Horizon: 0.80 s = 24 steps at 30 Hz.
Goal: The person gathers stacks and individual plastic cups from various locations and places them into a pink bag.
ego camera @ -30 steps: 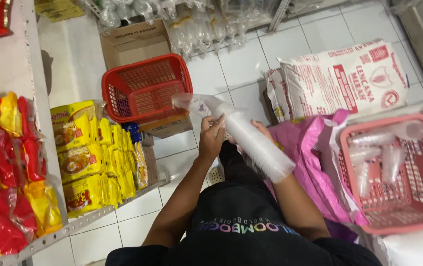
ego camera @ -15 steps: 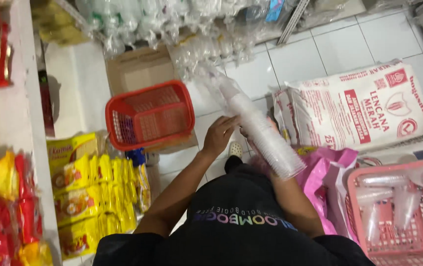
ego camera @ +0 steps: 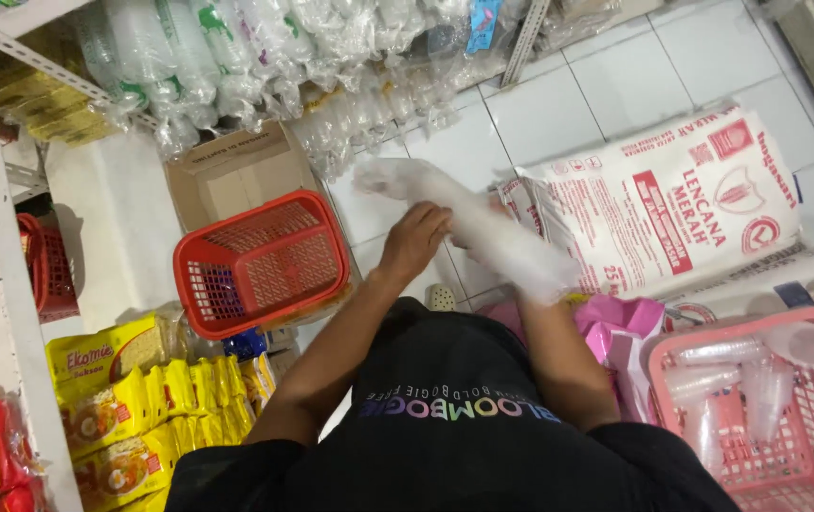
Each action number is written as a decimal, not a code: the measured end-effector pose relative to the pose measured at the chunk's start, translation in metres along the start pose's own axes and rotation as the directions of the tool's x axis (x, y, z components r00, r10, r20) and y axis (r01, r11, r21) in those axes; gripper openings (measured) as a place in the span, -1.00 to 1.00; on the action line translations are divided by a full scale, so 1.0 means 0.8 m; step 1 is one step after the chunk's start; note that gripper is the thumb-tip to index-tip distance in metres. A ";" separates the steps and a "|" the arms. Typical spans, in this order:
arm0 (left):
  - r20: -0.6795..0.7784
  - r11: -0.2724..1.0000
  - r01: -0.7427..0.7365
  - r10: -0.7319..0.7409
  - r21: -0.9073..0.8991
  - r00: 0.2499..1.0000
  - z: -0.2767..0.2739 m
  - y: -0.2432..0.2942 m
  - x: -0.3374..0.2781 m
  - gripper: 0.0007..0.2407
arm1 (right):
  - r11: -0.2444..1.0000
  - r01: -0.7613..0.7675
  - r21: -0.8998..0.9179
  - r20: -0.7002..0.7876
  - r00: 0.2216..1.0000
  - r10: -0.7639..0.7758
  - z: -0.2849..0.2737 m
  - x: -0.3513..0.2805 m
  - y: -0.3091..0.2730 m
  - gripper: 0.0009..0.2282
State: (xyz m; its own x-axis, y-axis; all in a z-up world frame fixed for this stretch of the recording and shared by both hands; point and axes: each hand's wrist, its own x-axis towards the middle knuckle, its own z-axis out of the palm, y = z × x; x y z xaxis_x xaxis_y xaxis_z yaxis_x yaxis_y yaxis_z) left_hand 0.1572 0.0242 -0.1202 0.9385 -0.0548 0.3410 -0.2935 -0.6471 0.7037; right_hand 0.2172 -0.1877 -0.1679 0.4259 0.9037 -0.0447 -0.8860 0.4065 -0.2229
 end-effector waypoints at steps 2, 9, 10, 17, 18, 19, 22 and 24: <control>-0.049 0.996 0.026 -0.030 -0.080 0.998 0.003 0.002 -0.003 -0.89 | 0.961 0.037 0.275 0.311 0.942 -0.125 -0.016 0.014 -0.010 -0.39; 0.132 0.888 0.304 -0.274 -0.346 0.953 0.029 -0.030 0.000 -0.88 | 0.994 0.020 0.112 -0.383 0.923 0.024 -0.023 0.024 -0.009 -0.20; 0.146 0.884 0.318 -0.284 -0.343 0.947 0.031 -0.041 0.012 -0.86 | 0.996 -0.051 0.075 -0.461 0.884 0.080 -0.017 0.026 -0.020 -0.19; 0.291 0.945 0.278 -0.221 -0.172 0.931 0.023 -0.045 0.069 -0.70 | 0.770 -0.282 -0.572 -0.666 0.709 -0.234 -0.019 0.019 -0.037 -0.34; 0.268 0.973 0.196 -0.158 -0.122 0.950 0.021 -0.039 0.075 -0.72 | 0.763 -0.288 -0.579 -0.680 0.687 -0.257 -0.016 0.024 -0.041 -0.34; 0.249 0.991 0.114 -0.093 -0.068 0.964 0.019 -0.036 0.082 -0.74 | 0.755 -0.292 -0.587 -0.692 0.665 -0.281 -0.009 0.028 -0.042 -0.33; 0.310 0.994 0.097 -0.074 -0.058 0.948 0.021 -0.029 0.093 -0.81 | 0.764 -0.372 -0.527 -0.777 0.576 -0.255 0.021 0.026 -0.034 -0.32; 0.260 0.995 0.095 -0.090 -0.009 0.961 0.025 -0.019 0.092 -0.87 | 0.802 -0.296 -0.519 -0.745 0.618 -0.253 0.027 0.025 -0.034 -0.36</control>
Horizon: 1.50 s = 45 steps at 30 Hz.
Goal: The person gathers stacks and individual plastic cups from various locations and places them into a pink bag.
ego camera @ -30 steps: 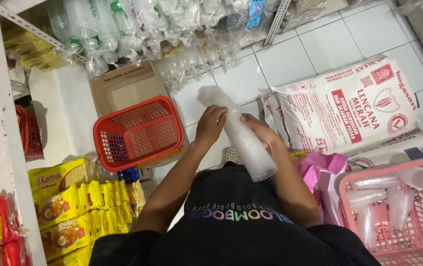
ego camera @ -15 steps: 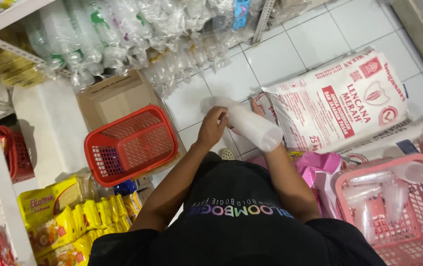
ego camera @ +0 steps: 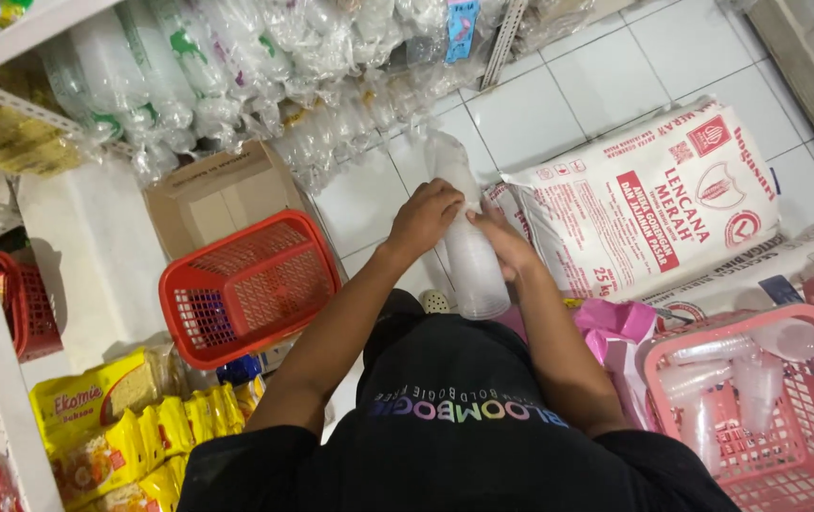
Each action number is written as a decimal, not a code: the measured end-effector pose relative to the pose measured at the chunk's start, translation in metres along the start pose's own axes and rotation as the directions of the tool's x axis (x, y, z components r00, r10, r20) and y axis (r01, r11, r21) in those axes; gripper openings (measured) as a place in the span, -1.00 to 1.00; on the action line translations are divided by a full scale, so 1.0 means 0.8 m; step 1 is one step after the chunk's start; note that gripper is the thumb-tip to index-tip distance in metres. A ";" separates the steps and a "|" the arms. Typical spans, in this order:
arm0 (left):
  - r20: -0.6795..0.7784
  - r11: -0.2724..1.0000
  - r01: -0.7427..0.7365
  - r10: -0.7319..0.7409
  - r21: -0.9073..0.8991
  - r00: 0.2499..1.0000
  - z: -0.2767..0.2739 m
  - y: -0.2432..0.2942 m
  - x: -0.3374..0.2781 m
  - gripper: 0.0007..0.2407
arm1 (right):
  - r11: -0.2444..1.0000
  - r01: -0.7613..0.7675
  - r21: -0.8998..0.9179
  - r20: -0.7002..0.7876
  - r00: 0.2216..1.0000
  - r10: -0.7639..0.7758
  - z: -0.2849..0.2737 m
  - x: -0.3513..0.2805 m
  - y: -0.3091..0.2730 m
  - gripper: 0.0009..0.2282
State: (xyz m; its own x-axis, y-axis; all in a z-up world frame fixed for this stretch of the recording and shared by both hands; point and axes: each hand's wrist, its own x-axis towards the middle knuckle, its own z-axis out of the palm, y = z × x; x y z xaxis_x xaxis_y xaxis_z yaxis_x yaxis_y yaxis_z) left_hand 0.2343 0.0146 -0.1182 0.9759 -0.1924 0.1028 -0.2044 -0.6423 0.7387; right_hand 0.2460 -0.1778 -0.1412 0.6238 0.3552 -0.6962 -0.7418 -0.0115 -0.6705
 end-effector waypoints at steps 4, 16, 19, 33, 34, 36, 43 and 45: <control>-0.111 0.984 -0.178 0.177 0.003 0.978 0.002 0.018 -0.002 -0.89 | 0.973 0.034 0.229 0.099 0.993 -0.058 -0.020 0.027 0.037 -0.33; -0.056 0.819 0.233 -0.306 -0.525 0.950 0.060 -0.038 -0.013 -0.90 | 0.949 0.091 0.301 -0.114 0.992 -0.059 -0.044 0.038 0.068 -0.16; -0.058 0.822 0.235 -0.308 -0.519 0.950 0.062 -0.054 -0.011 -0.91 | 0.958 0.094 0.271 -0.012 0.996 -0.094 -0.007 -0.017 0.037 -0.16; -0.137 0.907 0.004 -0.067 -0.420 0.988 -0.024 -0.006 -0.030 -0.90 | 0.845 0.370 -0.387 -0.236 0.846 -0.478 0.061 -0.075 0.035 -0.40; -0.192 0.915 -0.094 0.019 -0.392 0.981 -0.031 -0.006 -0.031 -0.91 | 0.809 0.398 -0.433 -0.268 0.800 -0.537 0.064 -0.078 0.030 -0.43; -0.126 0.943 -0.030 -0.013 -0.331 0.992 -0.046 -0.002 -0.029 -0.91 | 0.773 0.447 -0.450 -0.274 0.755 -0.596 0.072 -0.087 0.031 -0.48; 0.024 0.903 -0.250 0.275 -0.348 0.961 -0.091 0.053 -0.046 -0.91 | 0.284 0.552 -0.784 -0.020 0.435 -0.900 0.081 -0.145 0.058 -0.62; 0.140 0.862 -0.265 0.355 -0.431 0.924 -0.092 0.068 -0.060 -0.90 | 0.217 0.539 -0.814 0.011 0.389 -0.921 0.092 -0.170 0.068 -0.58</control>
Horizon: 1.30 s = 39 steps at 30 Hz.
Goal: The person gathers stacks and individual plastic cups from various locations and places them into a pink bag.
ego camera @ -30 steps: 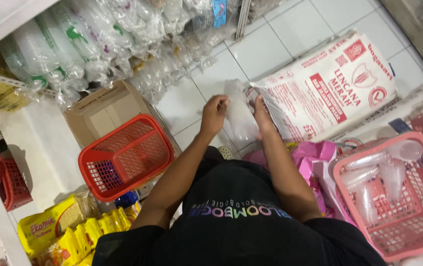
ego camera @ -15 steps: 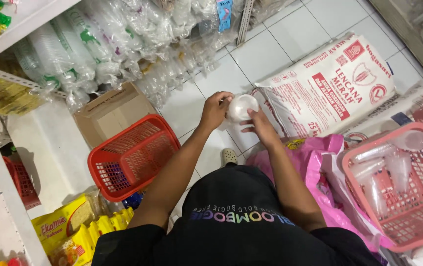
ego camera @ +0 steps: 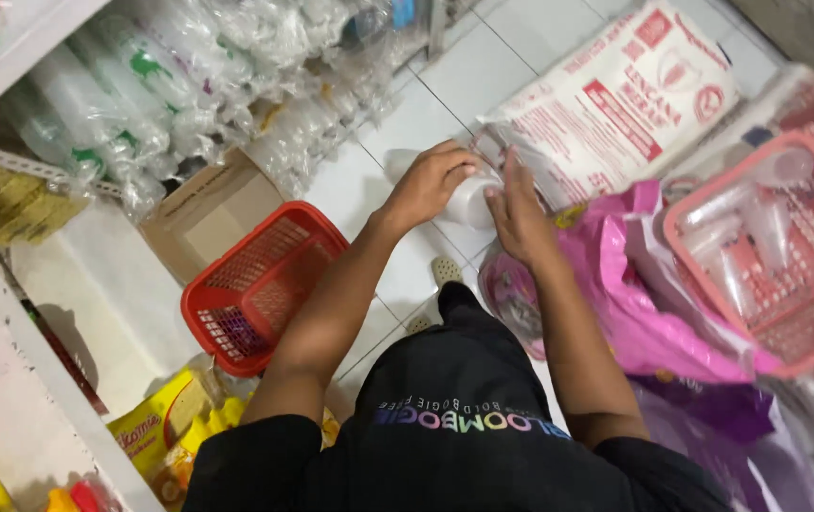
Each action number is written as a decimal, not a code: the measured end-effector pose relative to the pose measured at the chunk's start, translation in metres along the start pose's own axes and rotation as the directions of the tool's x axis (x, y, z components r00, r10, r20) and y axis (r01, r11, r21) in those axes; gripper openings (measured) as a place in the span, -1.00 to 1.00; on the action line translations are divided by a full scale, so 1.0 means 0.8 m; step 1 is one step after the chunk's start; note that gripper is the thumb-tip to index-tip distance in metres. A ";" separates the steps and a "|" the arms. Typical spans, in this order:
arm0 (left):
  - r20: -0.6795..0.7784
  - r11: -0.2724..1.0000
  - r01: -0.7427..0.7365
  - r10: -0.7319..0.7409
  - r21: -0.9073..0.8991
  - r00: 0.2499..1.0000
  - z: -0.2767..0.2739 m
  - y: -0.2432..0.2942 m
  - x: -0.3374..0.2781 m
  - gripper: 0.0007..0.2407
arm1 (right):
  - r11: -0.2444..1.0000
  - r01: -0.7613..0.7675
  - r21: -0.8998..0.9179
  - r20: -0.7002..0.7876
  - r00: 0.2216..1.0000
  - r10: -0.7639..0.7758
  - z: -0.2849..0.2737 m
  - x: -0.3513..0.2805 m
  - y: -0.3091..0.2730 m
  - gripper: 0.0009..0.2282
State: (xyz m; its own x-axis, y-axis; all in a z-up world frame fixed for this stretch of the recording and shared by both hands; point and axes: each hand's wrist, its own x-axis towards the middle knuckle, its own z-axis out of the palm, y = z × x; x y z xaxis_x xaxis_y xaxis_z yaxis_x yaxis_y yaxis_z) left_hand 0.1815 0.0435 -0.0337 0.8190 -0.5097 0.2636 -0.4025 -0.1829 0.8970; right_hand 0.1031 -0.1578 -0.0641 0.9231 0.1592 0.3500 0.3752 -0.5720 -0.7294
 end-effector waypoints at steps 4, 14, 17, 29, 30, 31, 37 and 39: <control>0.177 0.992 -0.089 0.104 -0.090 0.979 0.043 0.036 0.005 -0.88 | 0.964 -0.231 0.129 0.029 0.973 0.229 -0.037 -0.028 -0.024 -0.68; 0.498 0.934 -0.357 0.311 -0.003 0.810 0.168 0.158 -0.027 -0.82 | 0.702 -0.709 -0.067 -0.141 0.703 0.697 -0.105 -0.186 -0.070 -0.78; 0.598 0.941 -0.339 0.284 -0.022 0.749 0.201 0.176 -0.042 -0.74 | 0.531 -0.843 -0.083 -0.147 0.537 0.831 -0.133 -0.241 -0.092 -0.76; 0.764 0.774 -0.595 0.514 -0.217 0.390 0.435 0.277 -0.157 -0.82 | -0.016 -0.994 0.108 -0.476 -0.065 0.877 -0.190 -0.525 -0.168 -0.70; 0.736 0.768 -0.582 0.553 -0.268 0.390 0.452 0.292 -0.166 -0.82 | 0.069 -0.974 0.216 -0.502 -0.050 0.863 -0.196 -0.538 -0.185 -0.69; 0.699 0.755 -0.570 0.598 -0.325 0.392 0.474 0.307 -0.175 -0.82 | 0.157 -0.938 0.309 -0.543 -0.038 0.839 -0.209 -0.554 -0.201 -0.68; 0.806 0.744 -0.521 0.568 -0.419 0.163 0.565 0.374 -0.241 -0.86 | 0.161 -0.908 0.387 -0.680 -0.163 0.715 -0.247 -0.641 -0.275 -0.68; 0.850 0.735 -0.542 0.522 -0.408 0.067 0.596 0.392 -0.264 -0.86 | 0.025 -0.928 0.371 -0.712 -0.267 0.649 -0.240 -0.684 -0.286 -0.69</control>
State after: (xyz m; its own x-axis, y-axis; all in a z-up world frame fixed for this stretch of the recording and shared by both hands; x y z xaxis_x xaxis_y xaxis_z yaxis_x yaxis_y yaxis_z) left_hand -0.3131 -0.3072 0.0229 -0.5026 -0.8447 0.1841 -0.5727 0.4848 0.6611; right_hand -0.5042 -0.2689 0.0242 -0.0633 -0.9869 -0.1483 -0.8161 0.1367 -0.5615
